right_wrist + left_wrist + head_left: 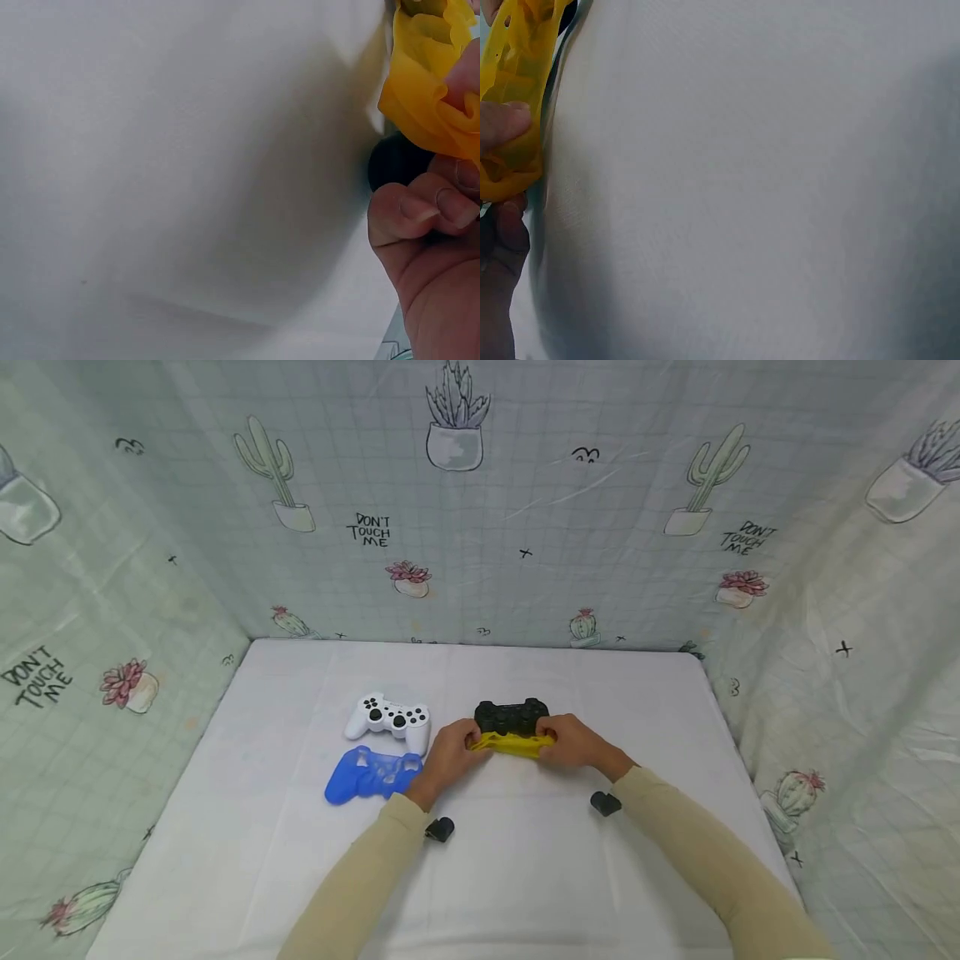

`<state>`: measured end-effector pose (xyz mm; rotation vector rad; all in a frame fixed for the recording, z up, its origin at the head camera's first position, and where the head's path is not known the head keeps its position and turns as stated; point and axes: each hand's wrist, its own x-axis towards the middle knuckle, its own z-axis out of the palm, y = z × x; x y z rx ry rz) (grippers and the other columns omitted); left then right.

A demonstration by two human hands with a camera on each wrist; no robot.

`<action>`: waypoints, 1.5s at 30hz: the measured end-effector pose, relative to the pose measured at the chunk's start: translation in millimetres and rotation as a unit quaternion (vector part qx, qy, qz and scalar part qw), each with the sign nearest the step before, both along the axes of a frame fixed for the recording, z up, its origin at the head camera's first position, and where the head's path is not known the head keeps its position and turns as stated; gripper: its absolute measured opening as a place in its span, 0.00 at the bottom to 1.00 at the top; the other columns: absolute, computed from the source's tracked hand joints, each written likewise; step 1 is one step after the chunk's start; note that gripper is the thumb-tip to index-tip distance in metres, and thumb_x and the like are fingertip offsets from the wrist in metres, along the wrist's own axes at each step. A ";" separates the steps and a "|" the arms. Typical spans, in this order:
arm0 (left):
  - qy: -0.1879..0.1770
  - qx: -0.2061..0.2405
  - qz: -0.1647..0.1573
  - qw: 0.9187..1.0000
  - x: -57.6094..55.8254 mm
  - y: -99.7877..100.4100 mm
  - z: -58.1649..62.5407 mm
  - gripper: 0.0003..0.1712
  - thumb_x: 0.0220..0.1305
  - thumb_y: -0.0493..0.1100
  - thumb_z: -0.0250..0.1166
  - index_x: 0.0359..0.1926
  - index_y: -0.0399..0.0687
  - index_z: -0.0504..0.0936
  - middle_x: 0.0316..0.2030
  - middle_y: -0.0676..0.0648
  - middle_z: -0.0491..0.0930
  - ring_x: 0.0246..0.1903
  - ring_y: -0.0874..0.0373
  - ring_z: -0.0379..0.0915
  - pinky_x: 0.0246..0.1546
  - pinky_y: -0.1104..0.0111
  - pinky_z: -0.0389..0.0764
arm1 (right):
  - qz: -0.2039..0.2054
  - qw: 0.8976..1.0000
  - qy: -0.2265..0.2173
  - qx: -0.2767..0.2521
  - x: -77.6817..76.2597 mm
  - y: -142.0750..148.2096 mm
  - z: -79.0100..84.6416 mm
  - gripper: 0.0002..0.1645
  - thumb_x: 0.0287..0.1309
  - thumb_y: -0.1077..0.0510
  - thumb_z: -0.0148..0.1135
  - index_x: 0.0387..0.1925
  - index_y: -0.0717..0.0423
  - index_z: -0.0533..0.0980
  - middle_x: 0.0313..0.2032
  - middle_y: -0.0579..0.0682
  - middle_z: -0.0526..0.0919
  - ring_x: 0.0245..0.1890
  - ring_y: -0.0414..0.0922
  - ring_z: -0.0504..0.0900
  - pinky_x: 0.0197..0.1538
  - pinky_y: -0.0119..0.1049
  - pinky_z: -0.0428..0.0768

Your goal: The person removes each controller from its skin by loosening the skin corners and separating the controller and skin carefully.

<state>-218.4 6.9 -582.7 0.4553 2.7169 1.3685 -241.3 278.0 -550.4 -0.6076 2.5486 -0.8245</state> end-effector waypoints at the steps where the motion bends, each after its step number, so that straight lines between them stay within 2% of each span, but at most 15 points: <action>1: -0.002 0.001 -0.001 1.000 0.2 0.5 -0.1 0.17 0.59 0.40 0.78 0.32 0.47 0.74 0.26 0.50 0.67 0.29 0.59 0.65 0.32 0.71 0.66 | 0.002 1.000 0.000 0.003 -0.8 0.0 0.5 0.08 0.55 0.61 0.67 0.39 0.55 0.79 0.29 0.49 0.74 0.31 0.44 0.70 0.38 0.36 0.70; 4: -0.006 0.005 0.005 1.000 0.9 2.7 -0.6 0.17 0.60 0.39 0.78 0.31 0.47 0.74 0.24 0.51 0.66 0.27 0.59 0.64 0.31 0.72 0.64 | 0.001 1.000 -0.009 0.008 -0.8 -0.9 1.6 0.08 0.56 0.61 0.67 0.38 0.54 0.79 0.29 0.48 0.74 0.32 0.44 0.70 0.38 0.36 0.70; 8: 0.003 0.008 0.025 1.000 3.5 7.1 -1.8 0.16 0.59 0.32 0.76 0.29 0.46 0.73 0.23 0.52 0.65 0.27 0.58 0.64 0.31 0.71 0.65 | 0.010 1.000 -0.025 0.000 1.4 -2.5 -1.0 0.07 0.57 0.62 0.66 0.38 0.54 0.78 0.28 0.48 0.73 0.31 0.44 0.70 0.38 0.37 0.69; 11: 0.000 0.008 0.028 1.000 6.6 11.0 -2.4 0.15 0.58 0.30 0.73 0.30 0.44 0.73 0.22 0.52 0.64 0.27 0.57 0.65 0.32 0.70 0.66 | 0.018 0.999 -0.036 -0.010 3.5 -2.2 -5.4 0.06 0.58 0.62 0.66 0.37 0.54 0.78 0.28 0.48 0.73 0.31 0.44 0.70 0.38 0.37 0.70; 14: -0.025 0.012 0.020 0.999 10.5 11.9 -2.7 0.15 0.59 0.33 0.73 0.32 0.46 0.72 0.24 0.52 0.65 0.29 0.58 0.65 0.34 0.71 0.68 | 0.002 0.999 -0.044 -0.009 6.5 1.4 -9.3 0.06 0.58 0.60 0.67 0.37 0.54 0.79 0.30 0.48 0.75 0.33 0.43 0.72 0.40 0.36 0.72; 18: -0.058 0.051 0.017 0.997 13.9 6.2 2.0 0.14 0.58 0.37 0.76 0.35 0.47 0.77 0.30 0.49 0.74 0.32 0.58 0.69 0.37 0.70 0.72 | -0.040 0.998 -0.044 -0.035 11.6 7.1 -5.8 0.09 0.60 0.58 0.70 0.42 0.55 0.81 0.36 0.49 0.81 0.37 0.45 0.74 0.44 0.37 0.76; 23: -0.110 0.116 0.007 0.987 12.3 -4.0 14.0 0.12 0.57 0.41 0.80 0.39 0.47 0.85 0.40 0.44 0.84 0.37 0.56 0.75 0.37 0.70 0.79 | -0.068 0.992 -0.031 -0.105 19.0 6.3 5.7 0.16 0.63 0.63 0.70 0.52 0.59 0.83 0.47 0.55 0.85 0.43 0.47 0.77 0.53 0.41 0.81; 26: -0.135 0.157 -0.009 0.978 7.9 -7.8 19.2 0.10 0.60 0.41 0.78 0.41 0.44 0.87 0.44 0.42 0.86 0.41 0.55 0.77 0.38 0.69 0.82 | -0.090 0.983 -0.044 -0.152 23.7 4.2 13.0 0.18 0.66 0.67 0.65 0.56 0.61 0.83 0.53 0.57 0.83 0.47 0.48 0.78 0.54 0.44 0.84; 29: -0.154 0.204 -0.015 0.967 3.0 -11.7 23.1 0.08 0.64 0.39 0.74 0.43 0.41 0.87 0.46 0.45 0.87 0.45 0.58 0.79 0.43 0.68 0.82 | -0.100 0.972 -0.071 -0.200 26.4 3.0 19.5 0.18 0.71 0.66 0.61 0.59 0.64 0.81 0.55 0.60 0.82 0.48 0.49 0.78 0.51 0.43 0.85; 32: -0.182 0.259 -0.015 0.949 -0.6 -16.8 26.2 0.06 0.70 0.37 0.68 0.44 0.38 0.84 0.42 0.53 0.87 0.44 0.61 0.80 0.46 0.69 0.82 | -0.119 0.956 -0.107 -0.246 27.8 3.8 25.6 0.18 0.73 0.63 0.59 0.59 0.67 0.80 0.52 0.56 0.85 0.47 0.47 0.80 0.52 0.35 0.84; 35: -0.223 0.321 -0.028 0.920 -1.7 -20.3 30.6 0.04 0.74 0.34 0.62 0.45 0.37 0.80 0.38 0.56 0.85 0.41 0.62 0.80 0.47 0.71 0.84 | -0.133 0.927 -0.160 -0.311 28.9 5.2 31.1 0.19 0.74 0.61 0.59 0.59 0.70 0.79 0.49 0.48 0.86 0.46 0.43 0.81 0.55 0.27 0.82; 38: -0.267 0.373 -0.033 0.888 -2.2 -18.7 35.4 0.02 0.77 0.35 0.57 0.44 0.43 0.76 0.37 0.54 0.81 0.40 0.59 0.78 0.45 0.73 0.85 | -0.116 0.887 -0.224 -0.386 29.2 4.6 33.8 0.15 0.75 0.59 0.58 0.54 0.62 0.83 0.46 0.43 0.85 0.45 0.40 0.82 0.56 0.25 0.83; 40: -0.292 0.404 -0.028 0.866 -2.7 -15.3 36.2 0.05 0.79 0.35 0.54 0.43 0.47 0.75 0.39 0.51 0.79 0.41 0.58 0.77 0.44 0.73 0.85 | -0.087 0.855 -0.267 -0.436 29.2 2.8 34.9 0.14 0.77 0.60 0.54 0.50 0.55 0.85 0.46 0.43 0.85 0.45 0.40 0.82 0.56 0.26 0.84; 42: -0.316 0.442 -0.027 0.839 -2.4 -11.4 36.4 0.09 0.82 0.37 0.50 0.42 0.51 0.74 0.41 0.49 0.77 0.42 0.56 0.76 0.44 0.71 0.85 | -0.058 0.822 -0.307 -0.475 29.4 0.6 36.0 0.18 0.80 0.61 0.49 0.47 0.48 0.87 0.46 0.44 0.85 0.45 0.39 0.83 0.55 0.27 0.85; 45: -0.351 0.499 -0.040 0.791 0.2 -6.3 37.9 0.13 0.85 0.40 0.44 0.42 0.53 0.74 0.45 0.50 0.77 0.46 0.58 0.76 0.47 0.69 0.85 | -0.004 0.782 -0.352 -0.514 30.3 -3.0 38.5 0.25 0.82 0.64 0.40 0.49 0.50 0.86 0.47 0.44 0.85 0.45 0.39 0.82 0.55 0.27 0.84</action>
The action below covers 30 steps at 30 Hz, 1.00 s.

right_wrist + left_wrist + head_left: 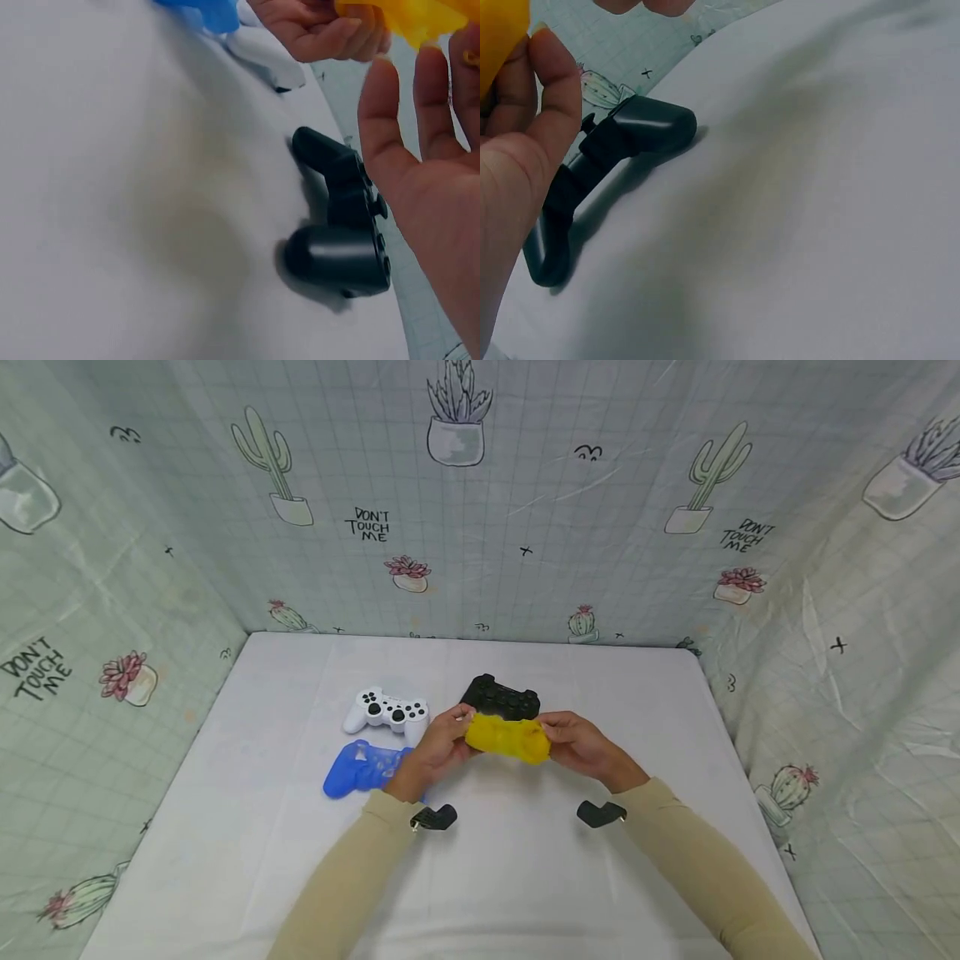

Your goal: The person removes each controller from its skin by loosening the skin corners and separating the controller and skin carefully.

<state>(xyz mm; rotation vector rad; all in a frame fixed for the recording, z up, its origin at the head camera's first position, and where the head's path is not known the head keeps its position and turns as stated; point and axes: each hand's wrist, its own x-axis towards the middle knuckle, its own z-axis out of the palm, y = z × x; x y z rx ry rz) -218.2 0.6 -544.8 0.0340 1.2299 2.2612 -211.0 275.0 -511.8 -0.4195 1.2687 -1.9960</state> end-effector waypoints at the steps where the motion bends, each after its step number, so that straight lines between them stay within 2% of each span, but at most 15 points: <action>1: -0.012 0.021 -0.007 1.000 0.9 1.5 0.9 0.14 0.85 0.43 0.43 0.42 0.54 0.75 0.45 0.51 0.77 0.46 0.59 0.76 0.48 0.69 0.85 | 0.012 1.000 -0.006 -0.012 0.3 -1.0 0.5 0.26 0.82 0.64 0.39 0.49 0.51 0.86 0.47 0.44 0.84 0.46 0.39 0.82 0.56 0.27 0.84; 3: -0.026 0.045 -0.028 0.998 3.1 4.0 5.0 0.16 0.86 0.47 0.41 0.43 0.55 0.75 0.46 0.53 0.76 0.48 0.60 0.75 0.50 0.70 0.83 | 0.031 0.999 -0.012 -0.027 1.2 -3.1 2.0 0.27 0.83 0.64 0.37 0.49 0.51 0.85 0.47 0.44 0.84 0.47 0.40 0.82 0.56 0.28 0.83; 5: -0.022 0.044 -0.049 0.998 4.2 5.6 8.0 0.13 0.85 0.46 0.43 0.46 0.56 0.75 0.47 0.52 0.73 0.49 0.59 0.73 0.50 0.72 0.83 | 0.032 0.999 -0.021 -0.026 2.0 -4.4 3.4 0.25 0.83 0.61 0.38 0.49 0.51 0.85 0.48 0.44 0.83 0.48 0.40 0.81 0.56 0.28 0.83; 8: 0.005 -0.009 -0.063 0.998 4.8 7.3 10.3 0.07 0.82 0.39 0.49 0.51 0.57 0.71 0.48 0.50 0.71 0.49 0.57 0.73 0.48 0.72 0.84 | 0.022 0.999 -0.037 -0.012 3.6 -5.6 5.4 0.22 0.84 0.56 0.40 0.48 0.51 0.84 0.49 0.45 0.81 0.50 0.41 0.79 0.58 0.31 0.83; 11: 0.036 -0.075 -0.049 0.995 4.4 8.4 8.6 0.13 0.77 0.34 0.55 0.54 0.53 0.67 0.48 0.47 0.73 0.47 0.55 0.75 0.45 0.72 0.85 | 0.018 0.999 -0.025 0.020 5.1 -7.6 6.1 0.16 0.82 0.59 0.43 0.49 0.52 0.80 0.49 0.46 0.80 0.50 0.42 0.79 0.57 0.32 0.83; 13: 0.054 -0.108 -0.034 0.992 3.9 10.2 6.8 0.11 0.77 0.35 0.57 0.55 0.48 0.66 0.48 0.47 0.75 0.45 0.56 0.76 0.43 0.73 0.84 | 0.014 0.999 0.000 0.048 6.2 -9.7 6.2 0.12 0.77 0.64 0.47 0.53 0.54 0.75 0.50 0.47 0.80 0.50 0.43 0.79 0.57 0.32 0.84; 15: 0.067 -0.129 -0.016 0.989 3.7 12.1 5.0 0.10 0.78 0.38 0.58 0.54 0.44 0.68 0.48 0.48 0.77 0.44 0.57 0.77 0.43 0.73 0.85 | 0.001 0.996 0.037 0.084 7.4 -12.3 6.1 0.18 0.68 0.70 0.54 0.57 0.56 0.70 0.51 0.48 0.80 0.50 0.44 0.80 0.56 0.31 0.85; 18: 0.071 -0.148 0.008 0.986 3.7 13.6 3.6 0.11 0.77 0.40 0.61 0.53 0.40 0.71 0.49 0.48 0.78 0.45 0.57 0.78 0.45 0.73 0.85 | -0.050 0.984 0.085 0.147 8.8 -16.9 7.0 0.29 0.60 0.71 0.64 0.60 0.61 0.66 0.54 0.49 0.79 0.52 0.45 0.79 0.56 0.29 0.85; 20: 0.063 -0.160 0.020 0.985 3.4 12.8 2.7 0.12 0.74 0.39 0.64 0.52 0.40 0.74 0.51 0.47 0.78 0.46 0.57 0.78 0.46 0.73 0.86 | -0.085 0.975 0.102 0.181 9.3 -19.3 7.9 0.29 0.60 0.71 0.67 0.60 0.63 0.66 0.54 0.49 0.77 0.52 0.45 0.78 0.56 0.28 0.85; 22: 0.058 -0.172 0.021 0.983 2.9 11.3 3.0 0.13 0.71 0.38 0.67 0.52 0.40 0.76 0.54 0.44 0.77 0.47 0.55 0.78 0.47 0.73 0.86 | -0.113 0.969 0.101 0.196 9.8 -20.7 9.3 0.24 0.62 0.71 0.66 0.57 0.64 0.69 0.54 0.50 0.76 0.51 0.46 0.78 0.55 0.28 0.85; 23: 0.057 -0.178 0.019 0.982 2.3 10.4 3.2 0.14 0.70 0.37 0.68 0.52 0.40 0.76 0.57 0.42 0.76 0.48 0.54 0.78 0.48 0.73 0.86 | -0.121 0.969 0.094 0.193 9.9 -21.0 9.7 0.21 0.63 0.71 0.65 0.56 0.62 0.71 0.53 0.50 0.76 0.51 0.45 0.78 0.55 0.28 0.85; 26: 0.065 -0.193 0.014 0.979 2.1 7.7 5.8 0.13 0.68 0.37 0.69 0.50 0.41 0.78 0.62 0.39 0.73 0.49 0.53 0.78 0.47 0.74 0.86 | -0.126 0.980 0.060 0.145 10.3 -21.5 11.6 0.17 0.66 0.74 0.59 0.52 0.57 0.74 0.53 0.50 0.75 0.50 0.45 0.78 0.56 0.28 0.85; 30: 0.071 -0.183 0.024 0.980 3.0 5.3 8.9 0.05 0.69 0.35 0.67 0.44 0.40 0.83 0.57 0.42 0.76 0.46 0.54 0.80 0.45 0.73 0.86 | -0.112 0.993 0.012 0.046 11.7 -21.4 14.7 0.20 0.66 0.77 0.52 0.49 0.51 0.75 0.50 0.48 0.75 0.49 0.44 0.78 0.56 0.28 0.85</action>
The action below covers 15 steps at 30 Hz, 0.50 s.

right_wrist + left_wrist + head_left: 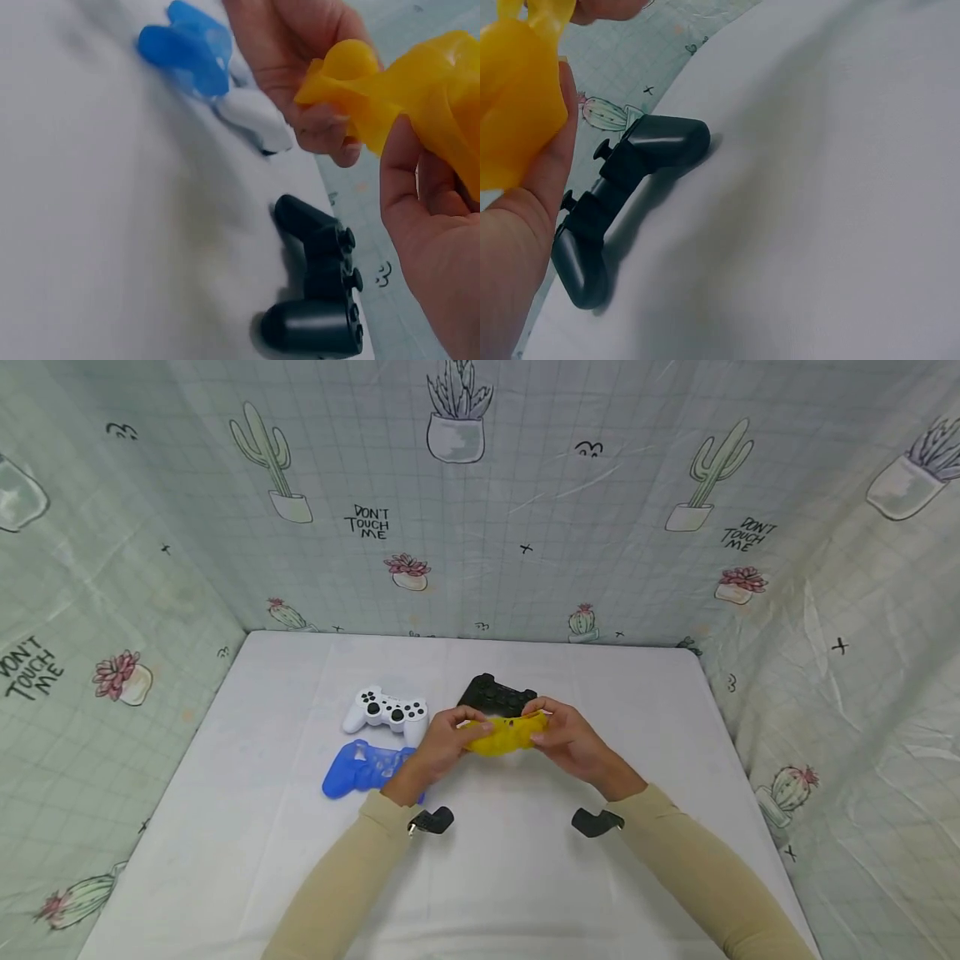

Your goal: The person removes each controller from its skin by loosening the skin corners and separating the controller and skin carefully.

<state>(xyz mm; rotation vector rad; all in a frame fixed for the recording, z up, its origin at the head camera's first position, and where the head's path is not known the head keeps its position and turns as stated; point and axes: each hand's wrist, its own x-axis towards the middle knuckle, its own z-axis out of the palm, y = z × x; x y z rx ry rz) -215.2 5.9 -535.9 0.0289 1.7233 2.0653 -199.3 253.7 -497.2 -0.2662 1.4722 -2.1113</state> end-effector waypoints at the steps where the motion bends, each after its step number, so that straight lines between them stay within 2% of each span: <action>1: 0.003 0.003 0.004 1.000 0.4 -0.4 0.1 0.04 0.69 0.34 0.67 0.43 0.40 0.84 0.54 0.44 0.77 0.45 0.55 0.80 0.45 0.73 0.86 | 0.009 1.000 -0.005 -0.025 0.8 0.2 0.8 0.21 0.66 0.77 0.49 0.49 0.51 0.74 0.49 0.48 0.75 0.48 0.43 0.77 0.56 0.28 0.84; 5: 0.043 -0.011 0.019 0.999 1.8 -1.1 -1.0 0.05 0.71 0.33 0.65 0.42 0.35 0.86 0.44 0.51 0.81 0.41 0.58 0.80 0.44 0.75 0.85 | 0.073 0.991 -0.026 -0.113 4.0 0.8 5.4 0.18 0.65 0.69 0.44 0.52 0.53 0.70 0.49 0.48 0.73 0.49 0.43 0.75 0.57 0.28 0.81; 9: 0.071 -0.029 0.023 0.997 2.3 0.4 -0.8 0.08 0.74 0.34 0.63 0.45 0.30 0.83 0.37 0.52 0.84 0.37 0.59 0.80 0.42 0.74 0.86 | 0.112 0.985 -0.036 -0.129 4.2 2.2 7.4 0.13 0.74 0.61 0.42 0.55 0.54 0.68 0.49 0.49 0.74 0.48 0.42 0.77 0.55 0.27 0.81; 12: 0.047 -0.014 0.023 0.999 2.6 0.1 0.6 0.08 0.76 0.35 0.59 0.45 0.32 0.81 0.34 0.52 0.85 0.36 0.60 0.81 0.42 0.74 0.86 | 0.108 0.988 -0.036 -0.104 2.9 4.9 5.8 0.15 0.77 0.65 0.40 0.56 0.53 0.70 0.49 0.49 0.75 0.47 0.42 0.80 0.54 0.27 0.84; 15: -0.003 0.048 0.021 0.999 2.2 -2.0 0.9 0.08 0.79 0.35 0.56 0.41 0.40 0.81 0.33 0.53 0.81 0.36 0.61 0.78 0.41 0.76 0.85 | 0.094 0.991 -0.038 -0.083 1.2 9.6 2.4 0.20 0.75 0.70 0.36 0.55 0.52 0.72 0.49 0.49 0.76 0.47 0.42 0.82 0.54 0.28 0.85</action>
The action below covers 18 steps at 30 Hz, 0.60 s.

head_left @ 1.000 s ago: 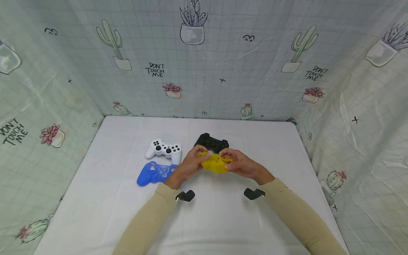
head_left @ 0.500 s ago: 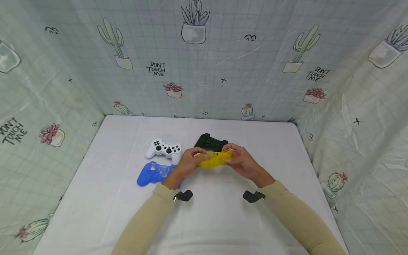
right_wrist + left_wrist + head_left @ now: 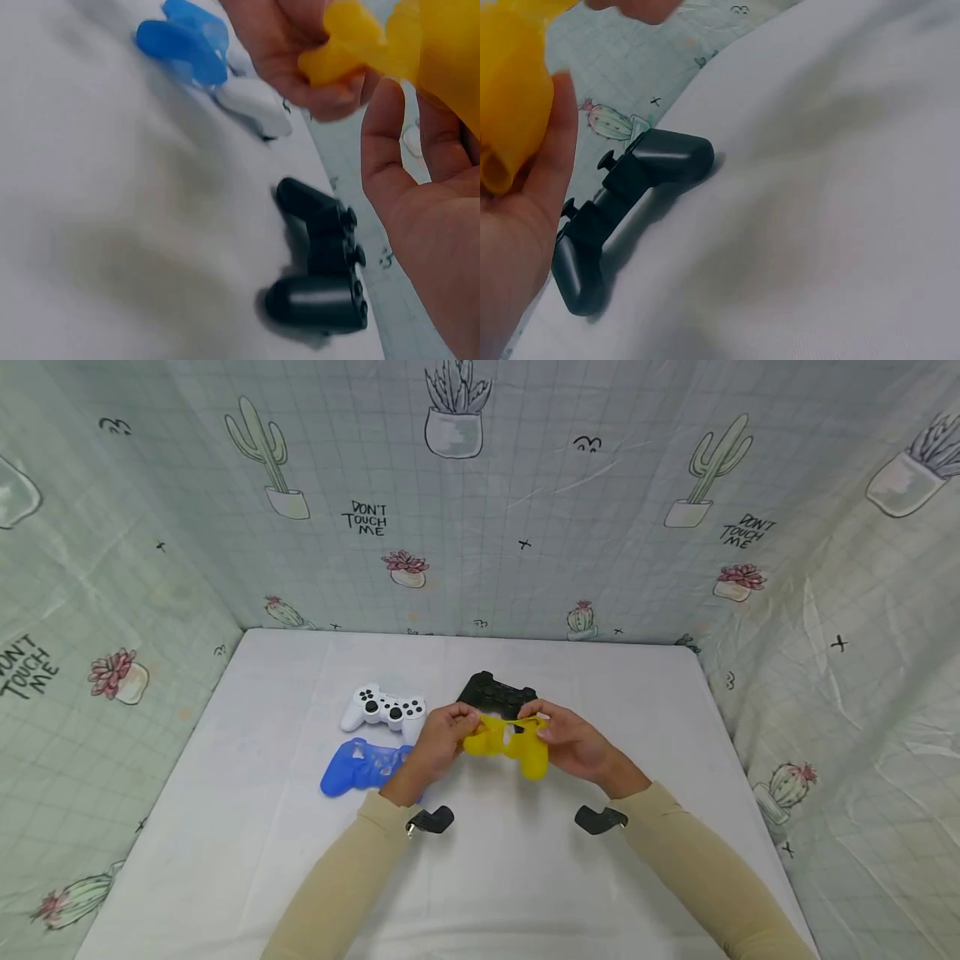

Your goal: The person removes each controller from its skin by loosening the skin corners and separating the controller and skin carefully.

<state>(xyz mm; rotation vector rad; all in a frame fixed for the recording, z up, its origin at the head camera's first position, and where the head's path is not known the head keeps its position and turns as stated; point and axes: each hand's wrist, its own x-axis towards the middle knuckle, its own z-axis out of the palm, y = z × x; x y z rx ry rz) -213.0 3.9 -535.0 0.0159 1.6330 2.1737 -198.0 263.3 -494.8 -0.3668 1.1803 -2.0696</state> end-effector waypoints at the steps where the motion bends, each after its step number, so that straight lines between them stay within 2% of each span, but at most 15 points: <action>1: -0.014 0.025 -0.006 1.000 0.0 -0.8 0.3 0.10 0.80 0.36 0.54 0.39 0.42 0.81 0.33 0.53 0.80 0.35 0.61 0.76 0.40 0.76 0.85 | -0.004 1.000 -0.002 0.004 -0.5 1.7 -1.3 0.22 0.75 0.71 0.35 0.54 0.52 0.72 0.49 0.49 0.76 0.47 0.42 0.82 0.55 0.29 0.85; 4: -0.034 0.095 -0.051 0.994 0.2 -2.3 1.1 0.18 0.82 0.37 0.49 0.33 0.48 0.80 0.31 0.53 0.76 0.33 0.63 0.73 0.38 0.78 0.82 | -0.012 1.000 -0.002 0.015 -2.0 6.3 -5.1 0.22 0.74 0.71 0.34 0.53 0.53 0.73 0.47 0.48 0.80 0.45 0.42 0.83 0.54 0.29 0.85; 6: -0.026 0.120 -0.091 0.988 0.3 -2.5 1.7 0.20 0.83 0.38 0.47 0.33 0.50 0.80 0.31 0.54 0.75 0.32 0.64 0.73 0.38 0.78 0.82 | -0.011 1.000 0.002 0.020 -2.8 8.3 -7.0 0.21 0.75 0.69 0.32 0.52 0.54 0.73 0.46 0.48 0.80 0.45 0.42 0.82 0.54 0.29 0.85; 10: -0.005 0.129 -0.155 0.979 0.6 -2.7 2.7 0.14 0.80 0.34 0.48 0.39 0.50 0.78 0.33 0.54 0.79 0.34 0.63 0.77 0.40 0.76 0.83 | -0.023 0.999 0.014 0.033 -3.1 9.6 -8.1 0.20 0.77 0.65 0.32 0.52 0.54 0.72 0.39 0.46 0.78 0.41 0.42 0.79 0.52 0.28 0.82; 15: -0.005 0.130 -0.185 0.974 -0.7 -5.1 3.5 0.14 0.77 0.29 0.46 0.47 0.50 0.74 0.41 0.52 0.80 0.39 0.60 0.80 0.43 0.72 0.86 | -0.043 0.998 0.010 0.040 -2.2 10.6 -7.8 0.16 0.74 0.68 0.39 0.52 0.54 0.72 0.29 0.45 0.76 0.37 0.42 0.78 0.51 0.30 0.82; 18: 0.004 0.124 -0.206 0.971 -1.2 -6.8 7.1 0.15 0.72 0.27 0.51 0.48 0.50 0.75 0.44 0.51 0.80 0.42 0.59 0.81 0.45 0.71 0.87 | -0.061 0.997 0.004 0.044 -2.6 10.0 -9.1 0.16 0.73 0.70 0.42 0.51 0.53 0.72 0.29 0.45 0.78 0.34 0.41 0.78 0.48 0.29 0.85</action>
